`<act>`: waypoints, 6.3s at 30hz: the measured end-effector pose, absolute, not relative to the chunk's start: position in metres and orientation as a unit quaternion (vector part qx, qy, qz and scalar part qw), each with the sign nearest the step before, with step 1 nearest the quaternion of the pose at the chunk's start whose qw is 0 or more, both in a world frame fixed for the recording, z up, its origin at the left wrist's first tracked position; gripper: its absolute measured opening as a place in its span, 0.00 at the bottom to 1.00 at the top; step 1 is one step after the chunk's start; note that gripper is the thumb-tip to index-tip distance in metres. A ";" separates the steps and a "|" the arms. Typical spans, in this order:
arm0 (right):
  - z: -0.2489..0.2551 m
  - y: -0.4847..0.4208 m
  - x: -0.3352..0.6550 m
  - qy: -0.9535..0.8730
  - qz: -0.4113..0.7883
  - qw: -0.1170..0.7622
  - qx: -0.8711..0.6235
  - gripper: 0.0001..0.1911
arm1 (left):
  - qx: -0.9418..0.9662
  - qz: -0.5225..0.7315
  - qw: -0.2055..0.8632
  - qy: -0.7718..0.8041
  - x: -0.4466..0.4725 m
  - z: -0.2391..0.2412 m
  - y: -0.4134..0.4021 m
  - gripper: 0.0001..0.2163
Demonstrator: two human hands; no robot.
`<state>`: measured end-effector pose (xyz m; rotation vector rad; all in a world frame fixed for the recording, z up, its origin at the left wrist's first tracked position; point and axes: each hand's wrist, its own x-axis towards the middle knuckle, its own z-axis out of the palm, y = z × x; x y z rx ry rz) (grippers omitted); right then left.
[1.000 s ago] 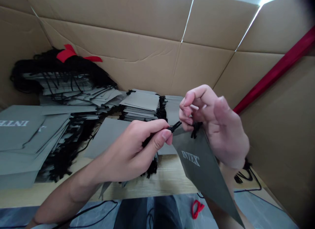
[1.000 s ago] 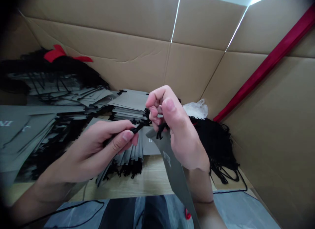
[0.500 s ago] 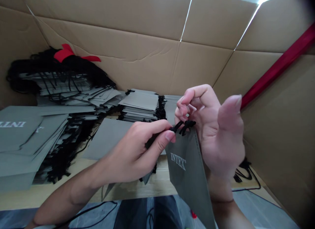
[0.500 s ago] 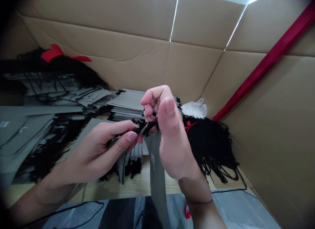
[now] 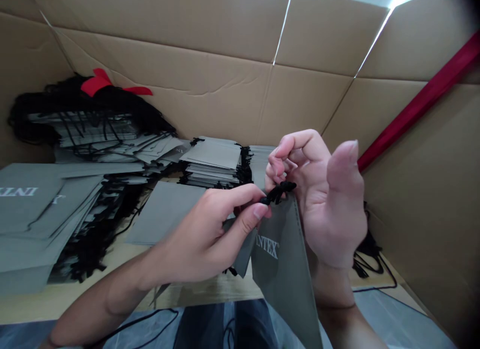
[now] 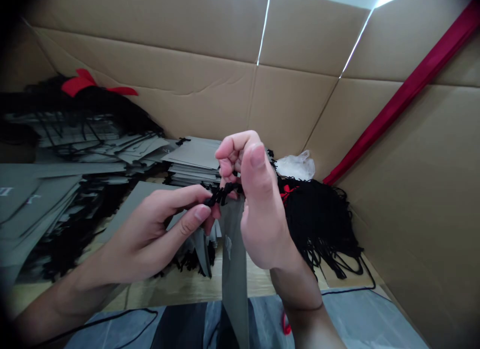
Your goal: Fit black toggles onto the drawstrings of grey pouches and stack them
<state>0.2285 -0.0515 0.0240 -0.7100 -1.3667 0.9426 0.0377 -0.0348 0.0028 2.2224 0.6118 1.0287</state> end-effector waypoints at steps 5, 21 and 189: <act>0.025 -0.056 0.226 -0.577 0.432 0.625 -0.299 0.27 | 0.840 0.385 0.305 0.230 0.038 0.001 -0.035 0.16; 0.031 -0.058 0.252 -0.759 0.095 0.532 -0.364 0.08 | 0.820 0.434 0.280 0.246 0.038 0.004 -0.033 0.16; 0.032 -0.037 0.262 -0.846 0.198 0.458 -0.188 0.12 | 0.841 0.407 0.318 0.162 0.025 0.019 -0.032 0.10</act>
